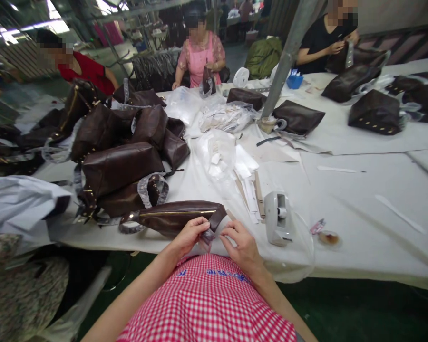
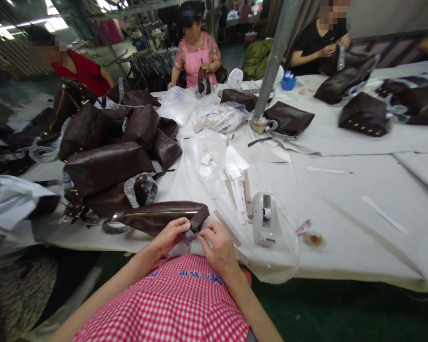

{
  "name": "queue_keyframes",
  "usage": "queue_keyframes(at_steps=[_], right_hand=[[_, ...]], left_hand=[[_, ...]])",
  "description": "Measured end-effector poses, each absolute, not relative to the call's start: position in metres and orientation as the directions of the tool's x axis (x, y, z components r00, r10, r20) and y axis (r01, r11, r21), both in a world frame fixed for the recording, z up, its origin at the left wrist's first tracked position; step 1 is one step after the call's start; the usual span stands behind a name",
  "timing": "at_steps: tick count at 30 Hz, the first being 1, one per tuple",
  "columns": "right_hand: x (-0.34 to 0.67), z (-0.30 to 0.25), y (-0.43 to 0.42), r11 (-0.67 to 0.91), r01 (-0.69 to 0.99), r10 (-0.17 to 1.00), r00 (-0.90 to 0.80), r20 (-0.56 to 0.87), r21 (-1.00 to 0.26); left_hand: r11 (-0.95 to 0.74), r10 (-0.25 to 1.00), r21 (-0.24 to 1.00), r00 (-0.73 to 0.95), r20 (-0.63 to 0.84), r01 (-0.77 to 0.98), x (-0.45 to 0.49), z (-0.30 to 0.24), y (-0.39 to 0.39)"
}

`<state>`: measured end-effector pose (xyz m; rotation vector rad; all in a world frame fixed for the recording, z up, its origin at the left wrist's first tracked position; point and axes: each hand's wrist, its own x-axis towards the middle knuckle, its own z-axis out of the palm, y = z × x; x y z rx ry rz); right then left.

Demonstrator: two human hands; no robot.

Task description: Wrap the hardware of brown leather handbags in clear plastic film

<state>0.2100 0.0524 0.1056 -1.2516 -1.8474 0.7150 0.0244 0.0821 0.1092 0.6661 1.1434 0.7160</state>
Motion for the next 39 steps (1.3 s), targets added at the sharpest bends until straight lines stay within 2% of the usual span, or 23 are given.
queue_keyframes(at_steps=[7, 11, 16, 19, 22, 25, 29, 34, 39], right_hand=[[0.208, 0.106, 0.051, 0.436, 0.599, 0.899, -0.316, 0.302, -0.671], [0.208, 0.104, 0.053, 0.478, 0.643, 0.878, -0.368, 0.307, -0.598], [0.204, 0.102, 0.053, 0.535, 0.718, 0.844, -0.443, 0.301, -0.445], [0.202, 0.1, 0.053, 0.54, 0.738, 0.839, -0.436, 0.324, -0.404], [0.201, 0.098, 0.053, 0.537, 0.749, 0.836, -0.411, 0.363, -0.387], [0.201, 0.097, 0.052, 0.546, 0.752, 0.824, -0.402, 0.399, -0.37], [0.199, 0.097, 0.051, 0.554, 0.721, 0.822, -0.396, 0.408, -0.416], [0.197, 0.093, 0.049, 0.504, 0.681, 0.858, -0.323, 0.4, -0.53], [0.197, 0.09, 0.048, 0.448, 0.601, 0.893, -0.259, 0.368, -0.662]], left_hand=[[0.621, 0.773, 0.763, 0.297, -0.56, -0.178, 0.032, 0.11, 0.085], [0.624, 0.776, 0.759, 0.265, -0.573, -0.187, 0.033, 0.109, 0.083], [0.615, 0.787, 0.758, 0.235, -0.571, -0.216, 0.036, 0.11, 0.08], [0.59, 0.808, 0.76, 0.205, -0.553, -0.272, 0.035, 0.11, 0.076], [0.513, 0.858, 0.798, 0.161, -0.488, -0.315, 0.032, 0.109, 0.072], [0.358, 0.933, 0.914, 0.095, -0.346, -0.188, 0.028, 0.108, 0.069], [0.271, 0.953, 0.962, 0.129, -0.273, 0.038, 0.024, 0.11, 0.069], [0.185, 0.951, 0.964, 0.21, -0.225, 0.193, 0.017, 0.118, 0.071], [0.005, 0.931, 0.942, 0.343, -0.127, 0.336, 0.011, 0.12, 0.074]])
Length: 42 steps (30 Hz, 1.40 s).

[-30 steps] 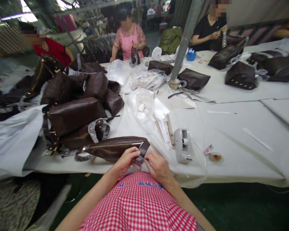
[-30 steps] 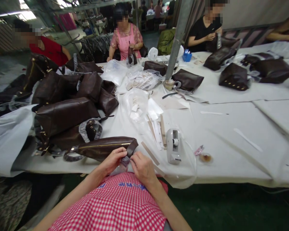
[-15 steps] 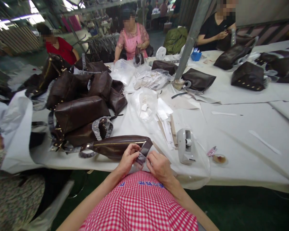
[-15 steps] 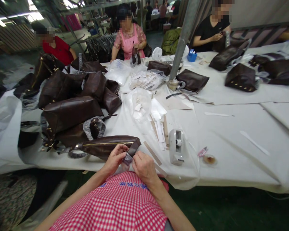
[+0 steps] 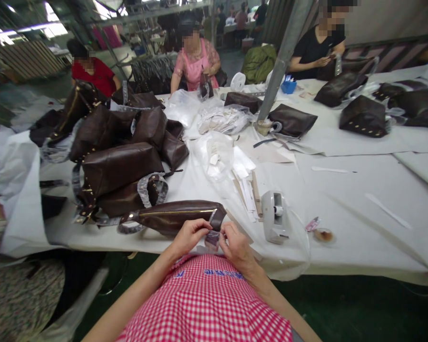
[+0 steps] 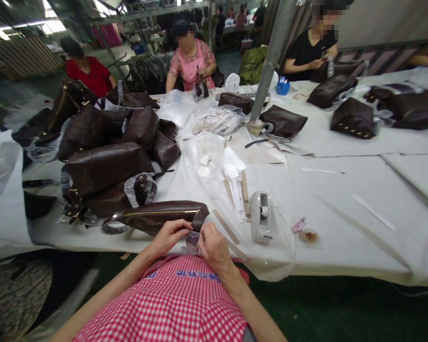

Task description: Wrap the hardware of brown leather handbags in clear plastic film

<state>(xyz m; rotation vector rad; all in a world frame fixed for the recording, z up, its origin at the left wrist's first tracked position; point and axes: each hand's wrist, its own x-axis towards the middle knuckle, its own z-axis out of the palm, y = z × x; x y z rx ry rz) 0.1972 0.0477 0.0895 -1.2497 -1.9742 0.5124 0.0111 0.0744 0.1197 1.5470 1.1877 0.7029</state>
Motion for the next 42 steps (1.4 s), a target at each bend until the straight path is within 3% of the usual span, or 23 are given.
queue_keyframes(at_steps=[7, 14, 20, 31, 34, 36, 39, 42], right_hand=[[0.197, 0.089, 0.046, 0.421, 0.557, 0.906, -0.223, 0.36, -0.716], [0.198, 0.085, 0.049, 0.403, 0.675, 0.905, -0.192, 0.381, -0.618], [0.198, 0.077, 0.061, 0.507, 0.535, 0.862, -0.304, 0.406, -0.676], [0.196, 0.073, 0.062, 0.435, 0.392, 0.9, -0.22, 0.376, -0.811], [0.197, 0.071, 0.064, 0.17, 0.242, 0.985, -0.013, 0.172, -0.955], [0.198, 0.071, 0.07, -0.162, 0.004, 0.976, 0.149, -0.16, -0.987], [0.2, 0.072, 0.082, -0.54, -0.319, 0.814, 0.038, -0.58, -0.779], [0.199, 0.076, 0.091, -0.676, -0.38, 0.711, -0.112, -0.694, -0.632]], left_hand=[[-0.226, 0.937, 0.875, 0.34, 0.076, 0.428, 0.014, 0.111, 0.071], [-0.42, 0.864, 0.746, 0.479, 0.155, 0.516, 0.022, 0.121, 0.083], [-0.378, 0.861, 0.775, 0.499, 0.095, 0.506, 0.021, 0.124, 0.095], [-0.094, 0.935, 0.87, 0.343, -0.09, 0.484, 0.029, 0.113, 0.097], [-0.109, 0.936, 0.853, 0.341, -0.084, 0.51, 0.027, 0.115, 0.095], [-0.128, 0.922, 0.841, 0.375, -0.094, 0.526, 0.024, 0.118, 0.093], [-0.14, 0.902, 0.832, 0.415, -0.116, 0.537, 0.021, 0.12, 0.089], [-0.142, 0.899, 0.82, 0.418, -0.127, 0.555, 0.019, 0.12, 0.086]])
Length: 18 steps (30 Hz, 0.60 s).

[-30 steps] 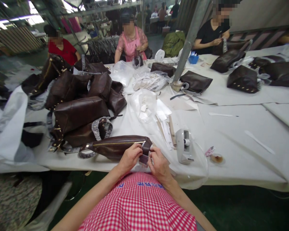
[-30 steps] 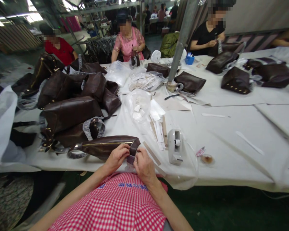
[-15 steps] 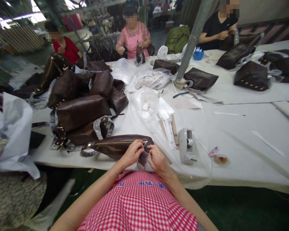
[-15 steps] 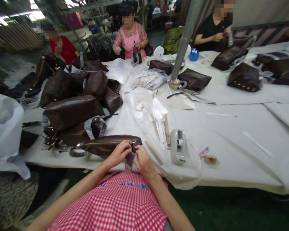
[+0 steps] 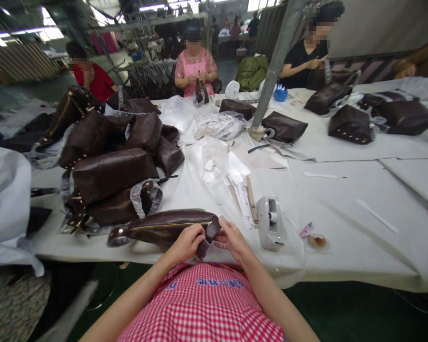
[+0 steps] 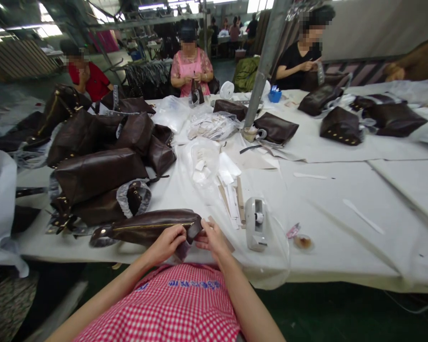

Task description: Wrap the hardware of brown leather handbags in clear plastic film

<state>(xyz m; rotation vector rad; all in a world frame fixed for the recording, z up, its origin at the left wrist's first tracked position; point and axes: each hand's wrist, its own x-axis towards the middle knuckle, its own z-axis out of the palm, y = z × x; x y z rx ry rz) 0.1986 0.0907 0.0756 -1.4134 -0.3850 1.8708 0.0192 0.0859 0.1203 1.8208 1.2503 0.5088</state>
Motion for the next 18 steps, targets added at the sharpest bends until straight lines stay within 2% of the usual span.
queue_keyframes(at_steps=[4, 8, 14, 18], right_hand=[[0.198, 0.082, 0.097, -0.651, -0.437, 0.727, -0.125, -0.675, -0.621], [0.197, 0.084, 0.098, -0.631, -0.353, 0.761, -0.11, -0.639, -0.691], [0.195, 0.081, 0.092, -0.567, -0.228, 0.824, -0.18, -0.538, -0.792], [0.202, 0.077, 0.089, -0.514, -0.169, 0.85, -0.23, -0.473, -0.841]], left_hand=[[-0.175, 0.907, 0.79, 0.409, -0.103, 0.587, 0.021, 0.127, 0.087], [-0.234, 0.912, 0.764, 0.409, -0.042, 0.601, 0.03, 0.139, 0.1], [-0.238, 0.873, 0.529, 0.418, -0.252, 0.815, 0.051, 0.136, 0.129], [-0.254, 0.858, 0.484, 0.426, -0.287, 0.838, 0.061, 0.131, 0.137]])
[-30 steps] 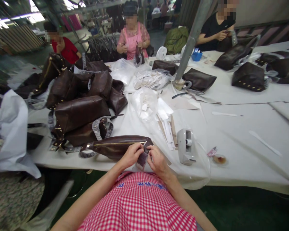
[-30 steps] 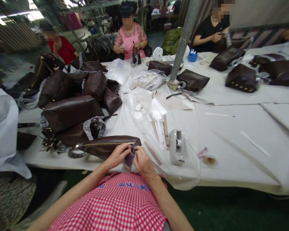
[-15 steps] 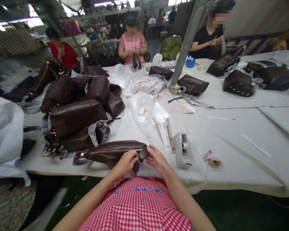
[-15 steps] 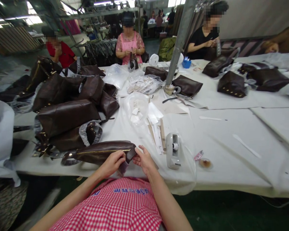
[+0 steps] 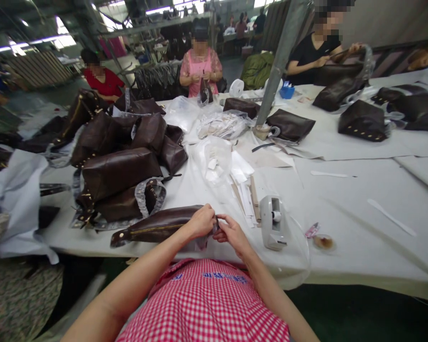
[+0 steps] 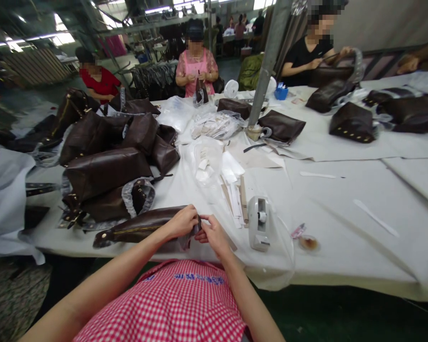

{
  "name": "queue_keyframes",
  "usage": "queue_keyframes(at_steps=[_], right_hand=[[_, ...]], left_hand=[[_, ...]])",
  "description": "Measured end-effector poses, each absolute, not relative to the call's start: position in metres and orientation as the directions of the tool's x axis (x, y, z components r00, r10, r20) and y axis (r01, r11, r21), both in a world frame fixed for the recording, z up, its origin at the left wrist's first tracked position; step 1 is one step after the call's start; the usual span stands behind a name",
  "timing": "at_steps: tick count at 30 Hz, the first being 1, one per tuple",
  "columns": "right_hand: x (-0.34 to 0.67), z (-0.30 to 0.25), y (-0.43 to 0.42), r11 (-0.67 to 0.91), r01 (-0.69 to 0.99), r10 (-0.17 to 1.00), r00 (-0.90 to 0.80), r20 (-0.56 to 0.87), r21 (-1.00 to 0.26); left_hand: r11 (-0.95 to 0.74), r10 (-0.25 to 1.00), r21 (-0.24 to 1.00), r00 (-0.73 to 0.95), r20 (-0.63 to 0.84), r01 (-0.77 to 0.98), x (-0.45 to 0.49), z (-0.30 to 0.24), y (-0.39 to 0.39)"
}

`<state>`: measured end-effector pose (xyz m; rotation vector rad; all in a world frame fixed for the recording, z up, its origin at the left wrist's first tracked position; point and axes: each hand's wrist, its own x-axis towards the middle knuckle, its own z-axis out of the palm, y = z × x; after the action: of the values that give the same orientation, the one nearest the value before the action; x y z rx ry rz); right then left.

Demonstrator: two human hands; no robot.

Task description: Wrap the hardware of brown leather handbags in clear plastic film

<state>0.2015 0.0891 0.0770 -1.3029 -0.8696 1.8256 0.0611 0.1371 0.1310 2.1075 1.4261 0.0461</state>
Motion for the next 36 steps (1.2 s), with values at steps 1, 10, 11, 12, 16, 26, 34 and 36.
queue_keyframes(at_steps=[1, 10, 11, 12, 16, 26, 34, 36], right_hand=[[0.202, 0.076, 0.089, -0.499, -0.156, 0.857, -0.236, -0.458, -0.853], [0.204, 0.079, 0.089, -0.494, -0.154, 0.855, -0.266, -0.446, -0.856], [0.205, 0.08, 0.089, -0.511, -0.173, 0.844, -0.286, -0.454, -0.842], [0.206, 0.081, 0.088, -0.524, -0.191, 0.836, -0.302, -0.458, -0.83], [0.203, 0.077, 0.088, -0.538, -0.214, 0.839, -0.231, -0.492, -0.816], [0.195, 0.066, 0.096, -0.458, -0.258, 0.888, -0.178, -0.424, -0.851], [0.2, 0.064, 0.1, -0.452, -0.119, 0.875, -0.249, -0.414, -0.884], [0.203, 0.062, 0.1, -0.382, -0.04, 0.898, -0.255, -0.36, -0.923]], left_hand=[[-0.258, 0.858, 0.475, 0.426, -0.287, 0.841, 0.063, 0.13, 0.137], [-0.255, 0.876, 0.446, 0.401, -0.27, 0.858, 0.075, 0.122, 0.147], [-0.242, 0.882, 0.459, 0.391, -0.263, 0.855, 0.075, 0.12, 0.149], [-0.222, 0.893, 0.479, 0.374, -0.25, 0.849, 0.075, 0.118, 0.151], [-0.128, 0.949, 0.627, 0.279, -0.149, 0.768, 0.069, 0.114, 0.151], [-0.087, 0.973, 0.647, 0.203, -0.107, 0.757, 0.03, 0.119, 0.086], [-0.015, 0.954, 0.53, 0.171, -0.246, 0.848, 0.034, 0.124, 0.092], [-0.012, 0.933, 0.572, 0.215, -0.289, 0.82, 0.031, 0.135, 0.094]])
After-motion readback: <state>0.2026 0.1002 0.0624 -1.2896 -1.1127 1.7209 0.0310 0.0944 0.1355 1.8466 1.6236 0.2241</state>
